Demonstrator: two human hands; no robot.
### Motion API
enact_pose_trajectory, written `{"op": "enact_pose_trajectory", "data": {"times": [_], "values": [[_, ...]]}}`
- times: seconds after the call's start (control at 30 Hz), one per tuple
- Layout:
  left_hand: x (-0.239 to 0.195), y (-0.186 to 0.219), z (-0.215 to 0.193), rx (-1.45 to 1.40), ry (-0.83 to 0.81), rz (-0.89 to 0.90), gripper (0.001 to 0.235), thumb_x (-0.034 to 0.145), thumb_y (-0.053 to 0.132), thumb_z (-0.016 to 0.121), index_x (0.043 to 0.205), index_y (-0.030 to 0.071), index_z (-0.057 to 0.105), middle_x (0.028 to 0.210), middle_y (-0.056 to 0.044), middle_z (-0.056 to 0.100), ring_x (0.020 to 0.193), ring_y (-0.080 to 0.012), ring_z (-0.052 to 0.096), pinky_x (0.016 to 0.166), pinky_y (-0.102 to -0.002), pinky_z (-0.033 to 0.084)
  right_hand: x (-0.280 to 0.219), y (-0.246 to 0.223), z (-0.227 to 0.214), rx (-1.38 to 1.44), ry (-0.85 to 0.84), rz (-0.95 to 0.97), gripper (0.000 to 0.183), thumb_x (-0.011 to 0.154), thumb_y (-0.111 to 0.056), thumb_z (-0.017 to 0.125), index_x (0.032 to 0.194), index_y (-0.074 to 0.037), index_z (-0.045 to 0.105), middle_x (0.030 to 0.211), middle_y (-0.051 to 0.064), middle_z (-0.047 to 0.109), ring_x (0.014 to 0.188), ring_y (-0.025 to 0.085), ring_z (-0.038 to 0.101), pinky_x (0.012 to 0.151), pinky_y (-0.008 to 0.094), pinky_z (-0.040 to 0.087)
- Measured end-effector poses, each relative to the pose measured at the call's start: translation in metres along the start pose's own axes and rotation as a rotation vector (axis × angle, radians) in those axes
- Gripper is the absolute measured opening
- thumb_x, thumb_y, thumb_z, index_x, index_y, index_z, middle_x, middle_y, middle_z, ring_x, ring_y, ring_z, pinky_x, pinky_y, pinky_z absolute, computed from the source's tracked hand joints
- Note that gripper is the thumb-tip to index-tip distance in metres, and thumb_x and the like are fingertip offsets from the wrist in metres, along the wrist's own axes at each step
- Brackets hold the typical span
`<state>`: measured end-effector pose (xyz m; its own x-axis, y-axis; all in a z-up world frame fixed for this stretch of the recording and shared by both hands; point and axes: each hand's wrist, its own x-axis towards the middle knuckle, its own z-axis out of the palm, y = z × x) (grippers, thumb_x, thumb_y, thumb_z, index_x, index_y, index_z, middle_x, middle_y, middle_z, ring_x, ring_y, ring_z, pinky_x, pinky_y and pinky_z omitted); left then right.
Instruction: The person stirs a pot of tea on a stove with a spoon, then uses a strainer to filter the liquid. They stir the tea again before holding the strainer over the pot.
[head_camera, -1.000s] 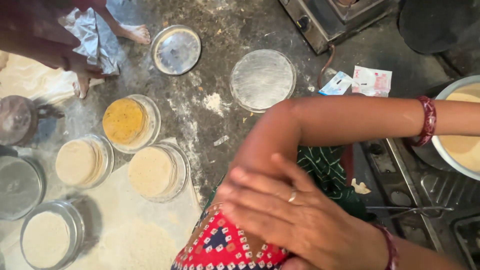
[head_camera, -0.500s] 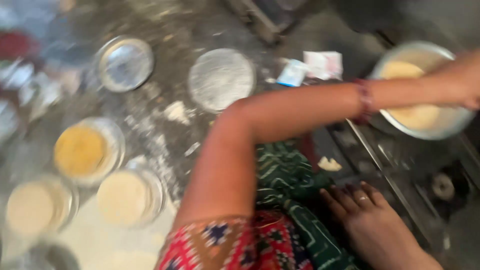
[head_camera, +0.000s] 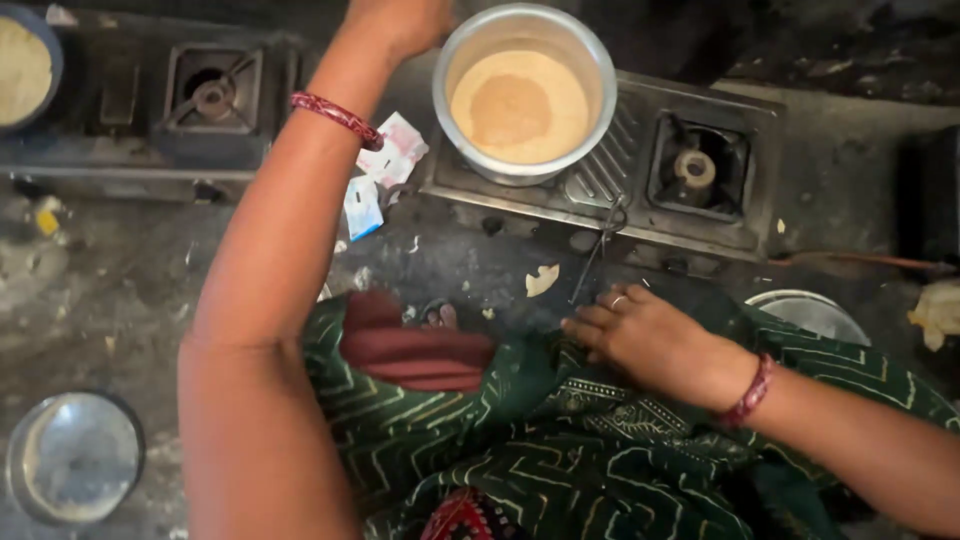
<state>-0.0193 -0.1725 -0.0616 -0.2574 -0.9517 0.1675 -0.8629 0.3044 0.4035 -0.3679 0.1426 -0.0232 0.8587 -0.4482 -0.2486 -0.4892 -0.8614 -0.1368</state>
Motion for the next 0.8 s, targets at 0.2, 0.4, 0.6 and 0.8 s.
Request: {"op": "enact_pose_trajectory", "data": {"times": [0.2,0.4,0.6,0.8], "values": [[-0.030,0.022,0.005,0.231,0.023,0.084,0.023,0.098,0.039,0.061,0.097,0.027,0.081,0.091,-0.010,0.075,0.082,-0.0372,0.070,0.071,-0.051,0.054,-0.002,0.031,0.016,0.187,-0.272,0.141,0.056,0.089,-0.032,0.064,0.142,-0.018,0.058,0.138,0.005,0.061,0.115,0.029,0.058,0.102,0.047,0.042],[-0.044,0.026,0.042,0.305,-0.302,0.068,0.021,0.092,0.042,0.065,0.101,0.029,0.080,0.098,-0.008,0.075,0.097,-0.0329,0.068,0.083,-0.049,0.053,0.000,0.031,0.012,0.210,-0.282,0.123,0.057,0.088,-0.032,0.066,0.142,-0.016,0.057,0.136,0.007,0.062,0.113,0.029,0.059,0.099,0.046,0.045],[-0.035,0.035,0.080,0.209,-0.315,0.174,0.019,0.095,0.039,0.066,0.101,0.026,0.079,0.098,-0.009,0.074,0.096,-0.0330,0.068,0.082,-0.049,0.052,-0.003,0.027,0.017,0.252,-0.201,0.109,0.059,0.084,-0.032,0.070,0.139,-0.014,0.060,0.135,0.008,0.063,0.114,0.029,0.060,0.099,0.044,0.044],[-0.019,0.045,0.120,0.157,0.016,0.323,0.011,0.092,0.029,0.068,0.094,0.022,0.077,0.091,-0.014,0.068,0.085,-0.0347,0.067,0.074,-0.048,0.052,-0.007,0.030,0.019,0.259,-0.199,0.127,0.056,0.085,-0.030,0.069,0.138,-0.013,0.061,0.135,0.008,0.062,0.117,0.031,0.059,0.100,0.045,0.043]]}}
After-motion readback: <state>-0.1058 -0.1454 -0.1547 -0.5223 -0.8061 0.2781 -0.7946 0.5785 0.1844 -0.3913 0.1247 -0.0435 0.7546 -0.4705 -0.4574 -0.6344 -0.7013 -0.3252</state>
